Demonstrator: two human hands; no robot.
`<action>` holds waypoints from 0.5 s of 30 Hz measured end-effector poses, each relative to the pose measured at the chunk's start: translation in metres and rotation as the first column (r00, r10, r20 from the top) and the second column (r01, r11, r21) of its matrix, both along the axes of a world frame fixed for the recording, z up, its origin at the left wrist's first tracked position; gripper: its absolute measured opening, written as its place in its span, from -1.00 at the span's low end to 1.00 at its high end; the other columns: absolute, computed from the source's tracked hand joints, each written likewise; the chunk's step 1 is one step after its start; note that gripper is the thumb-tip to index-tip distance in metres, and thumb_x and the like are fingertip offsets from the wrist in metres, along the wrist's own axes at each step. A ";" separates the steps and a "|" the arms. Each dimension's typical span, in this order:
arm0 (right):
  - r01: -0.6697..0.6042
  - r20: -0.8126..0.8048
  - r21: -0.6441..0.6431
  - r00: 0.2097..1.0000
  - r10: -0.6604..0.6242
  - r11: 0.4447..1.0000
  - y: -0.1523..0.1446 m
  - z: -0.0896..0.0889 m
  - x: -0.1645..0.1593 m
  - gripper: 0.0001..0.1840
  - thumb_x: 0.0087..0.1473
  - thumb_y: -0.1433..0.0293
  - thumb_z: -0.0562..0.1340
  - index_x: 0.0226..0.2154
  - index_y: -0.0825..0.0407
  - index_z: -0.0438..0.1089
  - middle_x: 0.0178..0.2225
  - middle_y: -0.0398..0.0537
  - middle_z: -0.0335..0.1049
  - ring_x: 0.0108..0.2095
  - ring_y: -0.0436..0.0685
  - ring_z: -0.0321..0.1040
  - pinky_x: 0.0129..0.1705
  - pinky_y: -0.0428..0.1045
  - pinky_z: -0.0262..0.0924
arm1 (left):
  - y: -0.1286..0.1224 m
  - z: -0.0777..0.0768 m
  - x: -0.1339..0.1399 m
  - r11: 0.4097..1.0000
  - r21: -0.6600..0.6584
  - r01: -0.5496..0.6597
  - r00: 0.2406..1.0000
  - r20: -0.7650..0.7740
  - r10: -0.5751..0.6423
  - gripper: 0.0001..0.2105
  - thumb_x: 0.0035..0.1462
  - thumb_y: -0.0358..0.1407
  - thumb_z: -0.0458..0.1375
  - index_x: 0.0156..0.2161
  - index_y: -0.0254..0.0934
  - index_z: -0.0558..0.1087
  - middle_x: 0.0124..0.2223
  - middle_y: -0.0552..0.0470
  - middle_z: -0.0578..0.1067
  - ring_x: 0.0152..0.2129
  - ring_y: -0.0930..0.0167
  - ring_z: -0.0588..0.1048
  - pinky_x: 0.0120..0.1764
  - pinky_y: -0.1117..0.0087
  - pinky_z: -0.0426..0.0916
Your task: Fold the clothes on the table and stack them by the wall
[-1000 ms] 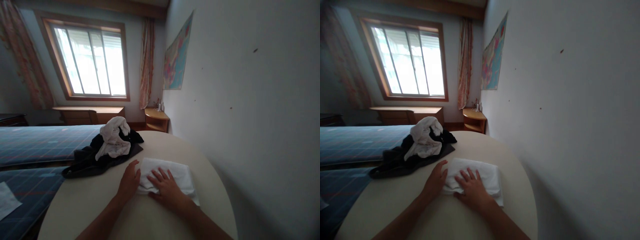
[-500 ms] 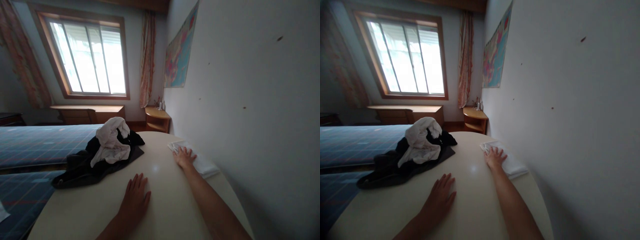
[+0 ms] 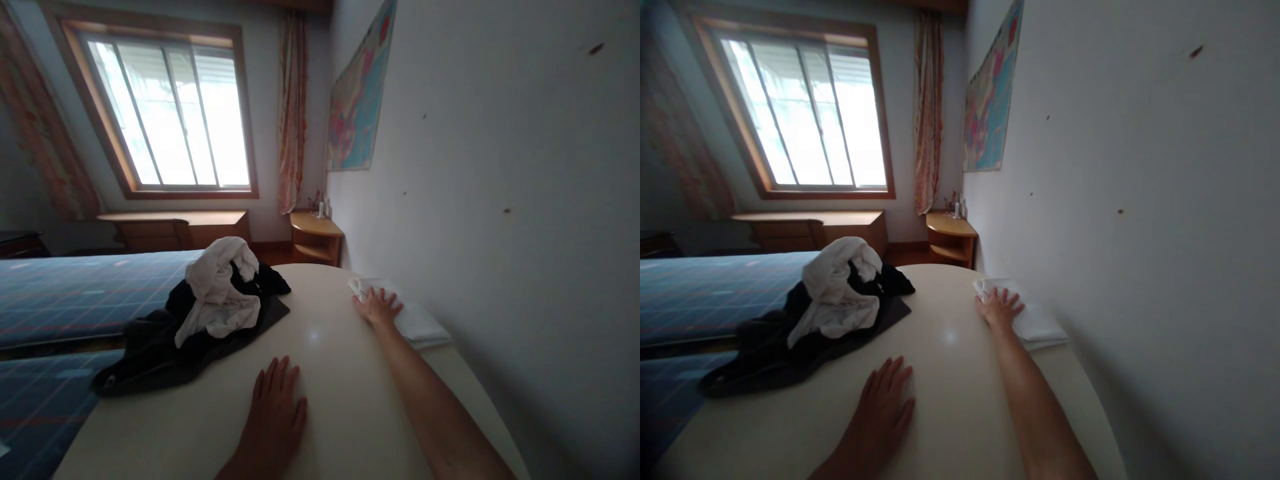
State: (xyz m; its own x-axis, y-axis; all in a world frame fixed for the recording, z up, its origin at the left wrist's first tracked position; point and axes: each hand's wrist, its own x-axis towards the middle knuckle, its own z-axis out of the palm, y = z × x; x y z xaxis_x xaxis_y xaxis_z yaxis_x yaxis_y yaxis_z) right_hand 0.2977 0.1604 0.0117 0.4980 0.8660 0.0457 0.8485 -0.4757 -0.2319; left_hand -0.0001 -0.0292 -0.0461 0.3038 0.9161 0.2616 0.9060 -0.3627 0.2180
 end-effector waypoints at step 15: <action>-0.542 0.019 0.012 0.840 0.542 0.840 -0.138 -0.018 -0.063 -0.26 0.29 0.02 -0.09 0.36 0.08 0.04 0.41 0.10 -0.13 0.40 0.31 -0.29 0.35 0.18 -0.37 | 0.039 0.052 -0.020 0.957 0.197 -0.212 0.939 0.312 0.144 -0.59 0.19 -0.27 0.07 0.14 -0.27 0.36 0.26 -0.18 0.31 0.19 0.14 0.29 0.20 0.05 0.24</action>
State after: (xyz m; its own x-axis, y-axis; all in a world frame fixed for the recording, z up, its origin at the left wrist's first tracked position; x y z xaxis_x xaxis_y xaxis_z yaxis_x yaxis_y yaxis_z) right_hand 0.2348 0.0225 -0.0060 -0.0519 0.9965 0.0652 0.9730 0.0651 -0.2214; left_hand -0.0201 0.0094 0.0055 0.0200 0.8551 0.5181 0.8690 -0.2711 0.4139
